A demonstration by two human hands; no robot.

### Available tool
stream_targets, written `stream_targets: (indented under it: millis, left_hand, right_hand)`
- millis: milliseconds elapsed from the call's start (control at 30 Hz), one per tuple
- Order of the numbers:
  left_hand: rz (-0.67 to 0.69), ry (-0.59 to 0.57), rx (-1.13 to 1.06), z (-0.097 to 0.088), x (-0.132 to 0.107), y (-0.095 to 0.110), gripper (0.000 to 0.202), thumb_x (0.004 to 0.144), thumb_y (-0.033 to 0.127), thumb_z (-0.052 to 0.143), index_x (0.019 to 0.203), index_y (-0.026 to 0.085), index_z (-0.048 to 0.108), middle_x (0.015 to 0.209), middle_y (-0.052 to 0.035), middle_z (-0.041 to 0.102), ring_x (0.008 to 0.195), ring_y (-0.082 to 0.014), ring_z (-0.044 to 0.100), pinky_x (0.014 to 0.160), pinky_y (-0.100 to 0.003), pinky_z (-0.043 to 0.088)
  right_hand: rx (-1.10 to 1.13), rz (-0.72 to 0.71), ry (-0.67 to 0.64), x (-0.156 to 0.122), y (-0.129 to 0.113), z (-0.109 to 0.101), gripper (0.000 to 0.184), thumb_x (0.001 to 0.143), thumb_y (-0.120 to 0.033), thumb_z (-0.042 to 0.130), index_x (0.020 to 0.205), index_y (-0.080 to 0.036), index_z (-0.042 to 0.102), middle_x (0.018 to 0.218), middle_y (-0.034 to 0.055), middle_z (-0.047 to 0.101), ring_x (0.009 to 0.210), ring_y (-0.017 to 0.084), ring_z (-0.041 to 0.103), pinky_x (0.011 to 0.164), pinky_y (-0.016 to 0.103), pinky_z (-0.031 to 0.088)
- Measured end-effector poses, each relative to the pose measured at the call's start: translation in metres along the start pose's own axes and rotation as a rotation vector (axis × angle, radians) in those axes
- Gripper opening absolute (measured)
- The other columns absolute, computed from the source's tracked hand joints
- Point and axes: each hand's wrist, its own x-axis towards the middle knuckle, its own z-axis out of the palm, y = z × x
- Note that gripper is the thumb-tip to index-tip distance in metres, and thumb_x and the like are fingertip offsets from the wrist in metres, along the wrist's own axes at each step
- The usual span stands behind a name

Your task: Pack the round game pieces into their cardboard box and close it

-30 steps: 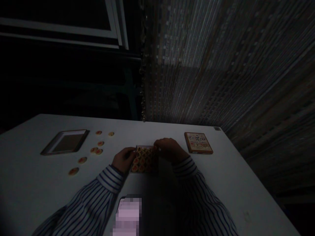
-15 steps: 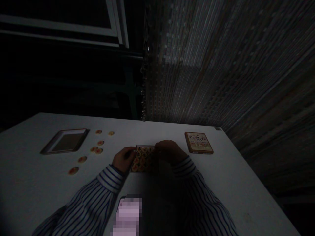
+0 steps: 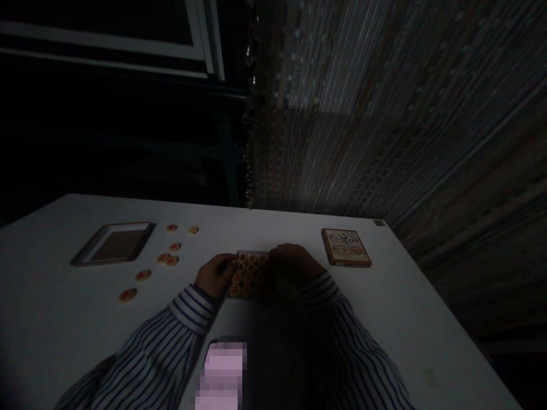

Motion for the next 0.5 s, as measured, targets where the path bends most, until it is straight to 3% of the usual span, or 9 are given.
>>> stream_targets:
  millis: [500]
  left_hand:
    - [0.004,0.004,0.006,0.0009,-0.0002,-0.0004,0.021,0.072,0.027,0.048,0.086,0.019,0.061,0.085,-0.0043,0.063,0.079,-0.0164,0.058,0.074,-0.03,0.047]
  right_hand:
    - [-0.065,0.002,-0.017,0.0003,-0.0001,0.0014,0.019,0.078,-0.028,0.049,0.086,-0.016,0.062,0.083,0.0078,0.064,0.078,0.018,0.059,0.065,0.025,0.043]
